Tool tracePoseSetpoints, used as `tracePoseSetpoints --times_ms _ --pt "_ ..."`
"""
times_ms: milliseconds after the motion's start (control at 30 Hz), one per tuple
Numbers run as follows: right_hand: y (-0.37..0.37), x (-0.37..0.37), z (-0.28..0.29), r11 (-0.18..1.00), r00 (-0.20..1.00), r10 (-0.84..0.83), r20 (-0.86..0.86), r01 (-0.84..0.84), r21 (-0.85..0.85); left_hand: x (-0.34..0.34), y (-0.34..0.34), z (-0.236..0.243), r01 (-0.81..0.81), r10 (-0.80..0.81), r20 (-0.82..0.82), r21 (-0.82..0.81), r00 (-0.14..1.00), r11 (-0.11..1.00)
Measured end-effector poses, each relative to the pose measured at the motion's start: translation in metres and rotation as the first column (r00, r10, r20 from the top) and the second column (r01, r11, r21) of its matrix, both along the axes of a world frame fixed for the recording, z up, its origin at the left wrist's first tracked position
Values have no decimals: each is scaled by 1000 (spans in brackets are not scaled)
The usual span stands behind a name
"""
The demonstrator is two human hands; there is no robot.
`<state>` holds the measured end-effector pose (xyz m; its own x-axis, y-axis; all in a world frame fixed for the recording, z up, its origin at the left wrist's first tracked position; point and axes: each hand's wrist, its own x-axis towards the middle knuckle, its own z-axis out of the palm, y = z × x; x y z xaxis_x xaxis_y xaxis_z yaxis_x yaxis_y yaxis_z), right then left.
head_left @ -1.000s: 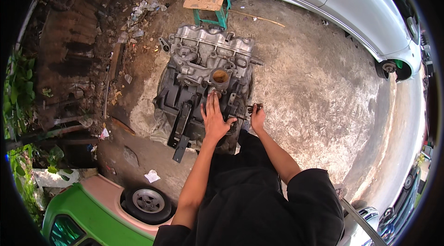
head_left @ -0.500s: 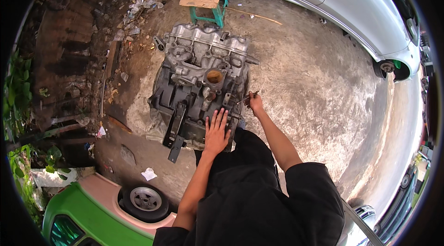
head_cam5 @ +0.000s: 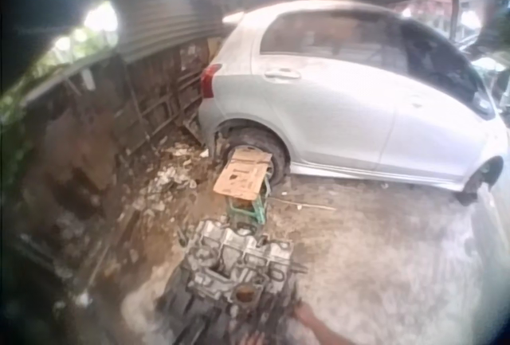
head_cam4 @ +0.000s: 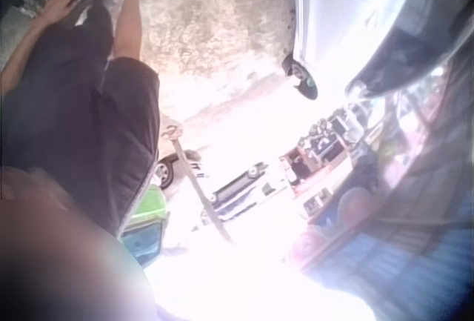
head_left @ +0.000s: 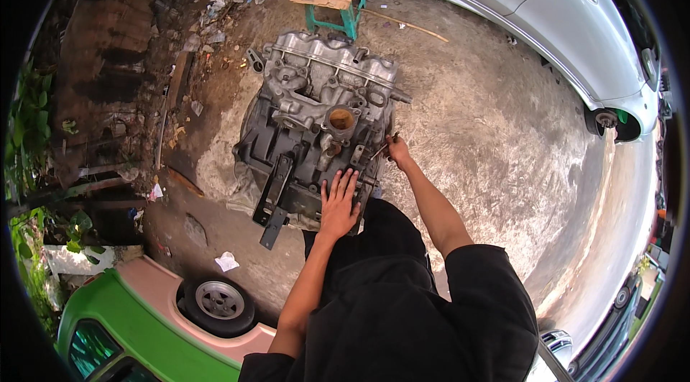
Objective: The person uses a wrench to tighten bolts on a car engine block resting on the ground. They repeatedly reposition the wrench and apply torque to fasteners on the side of the engine.
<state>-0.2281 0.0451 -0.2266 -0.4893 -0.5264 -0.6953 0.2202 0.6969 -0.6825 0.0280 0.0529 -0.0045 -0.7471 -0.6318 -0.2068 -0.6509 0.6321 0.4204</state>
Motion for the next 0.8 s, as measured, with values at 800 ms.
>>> tracePoseSetpoints --times_ms 800 --pt "-44 1 34 982 986 137 -98 -122 141 -2 1 -5 -1 1 1 -41 1000 999"
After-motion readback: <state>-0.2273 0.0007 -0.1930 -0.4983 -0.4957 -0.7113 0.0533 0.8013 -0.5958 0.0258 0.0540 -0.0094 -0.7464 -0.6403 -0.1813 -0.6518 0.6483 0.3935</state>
